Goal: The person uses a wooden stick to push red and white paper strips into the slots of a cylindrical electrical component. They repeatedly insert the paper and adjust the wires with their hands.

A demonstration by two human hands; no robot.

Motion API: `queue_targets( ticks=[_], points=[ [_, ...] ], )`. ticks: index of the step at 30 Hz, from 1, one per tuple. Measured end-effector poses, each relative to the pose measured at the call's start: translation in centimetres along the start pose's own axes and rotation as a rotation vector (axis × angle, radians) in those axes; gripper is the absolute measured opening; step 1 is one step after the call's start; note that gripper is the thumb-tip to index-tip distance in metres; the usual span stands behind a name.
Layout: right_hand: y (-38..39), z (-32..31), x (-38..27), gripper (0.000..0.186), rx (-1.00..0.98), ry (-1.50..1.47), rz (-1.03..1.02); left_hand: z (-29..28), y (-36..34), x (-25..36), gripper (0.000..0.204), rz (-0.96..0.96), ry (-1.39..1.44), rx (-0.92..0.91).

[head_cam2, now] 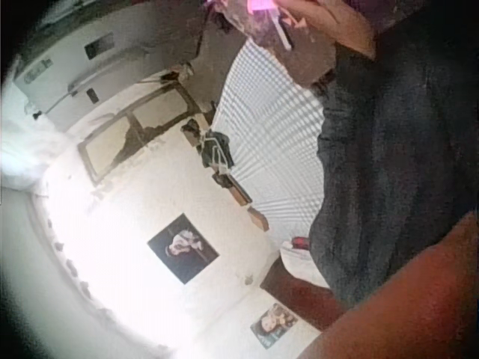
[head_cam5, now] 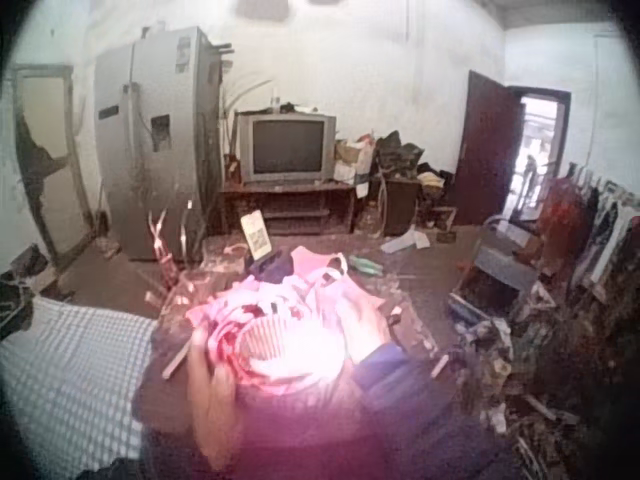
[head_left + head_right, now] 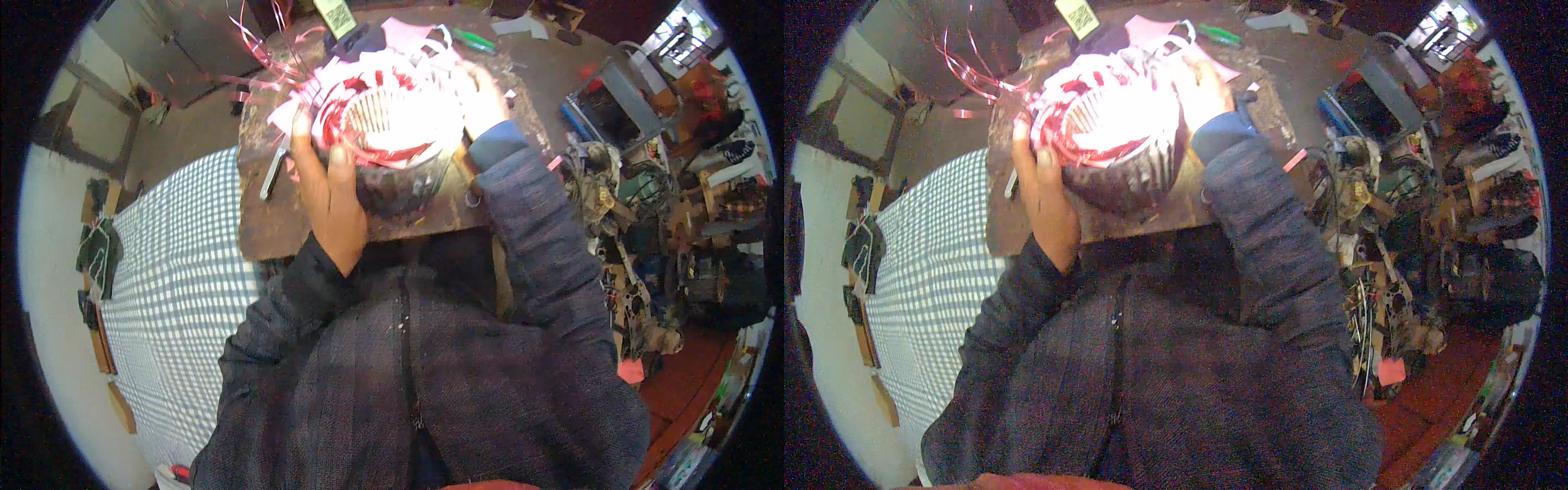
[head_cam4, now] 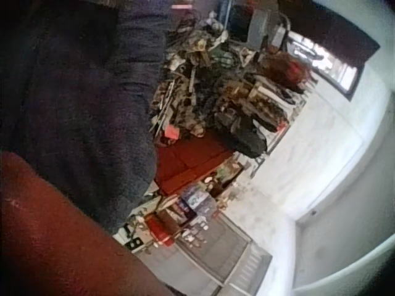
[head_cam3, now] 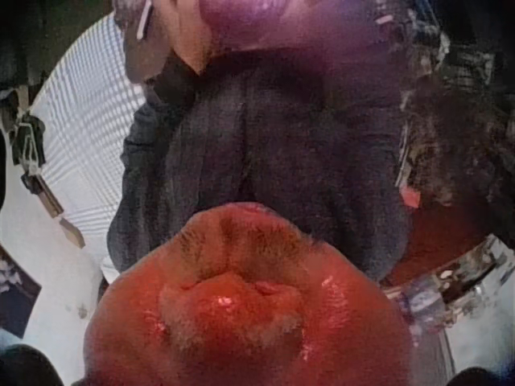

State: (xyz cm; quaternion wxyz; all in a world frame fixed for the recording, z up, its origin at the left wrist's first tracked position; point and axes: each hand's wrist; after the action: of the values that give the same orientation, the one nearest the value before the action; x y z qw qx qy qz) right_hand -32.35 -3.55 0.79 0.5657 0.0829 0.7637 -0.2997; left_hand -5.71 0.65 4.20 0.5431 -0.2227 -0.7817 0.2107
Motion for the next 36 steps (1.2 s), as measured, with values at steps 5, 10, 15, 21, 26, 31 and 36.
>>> queue_targets(
  ticks=[5, 10, 15, 21, 26, 31, 36],
  points=[
    [-2.0, 0.4, 3.4, 0.031, -0.084, 0.276, -0.477, 1.5, -0.3, 0.8, 0.061, -0.087, 0.11, 0.053],
    [-1.7, 1.2, 4.0, 0.037, -0.09, 0.275, -0.177, 1.7, 0.0, 0.9, 0.06, -0.086, 0.053, 0.095],
    [-1.4, 1.4, 3.6, 0.049, -0.086, -0.013, 0.004, 1.9, 0.1, 0.9, 0.061, -0.086, 0.016, 0.138],
    [-1.5, 1.6, 3.8, 0.051, -0.078, -0.123, 0.079, 2.4, -0.5, 1.0, 0.061, -0.078, 0.093, 0.211],
    [2.5, 0.6, 1.8, 0.051, 0.053, 0.134, 0.05, 2.0, -1.4, -0.6, 0.066, -0.074, 0.2, 0.217],
    [9.4, -0.4, -2.9, 0.061, 0.066, 0.075, -0.03, -0.5, -4.8, -3.0, 0.072, -0.126, 0.612, -0.035],
    [16.6, -0.1, -6.9, 0.068, -0.013, 0.156, -0.019, -3.6, -8.6, -5.7, 0.094, -0.098, 0.637, -0.305]
  ],
)
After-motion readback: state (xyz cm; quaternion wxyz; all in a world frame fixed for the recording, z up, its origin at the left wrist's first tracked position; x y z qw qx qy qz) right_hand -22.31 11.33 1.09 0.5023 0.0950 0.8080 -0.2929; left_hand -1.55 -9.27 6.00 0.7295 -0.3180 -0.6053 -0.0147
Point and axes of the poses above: each hand's wrist, its own y-axis away from the middle knuckle, its own z-axis out of the palm, x = y × z, and after that the axes turned 10 degrees about -y, right-handed
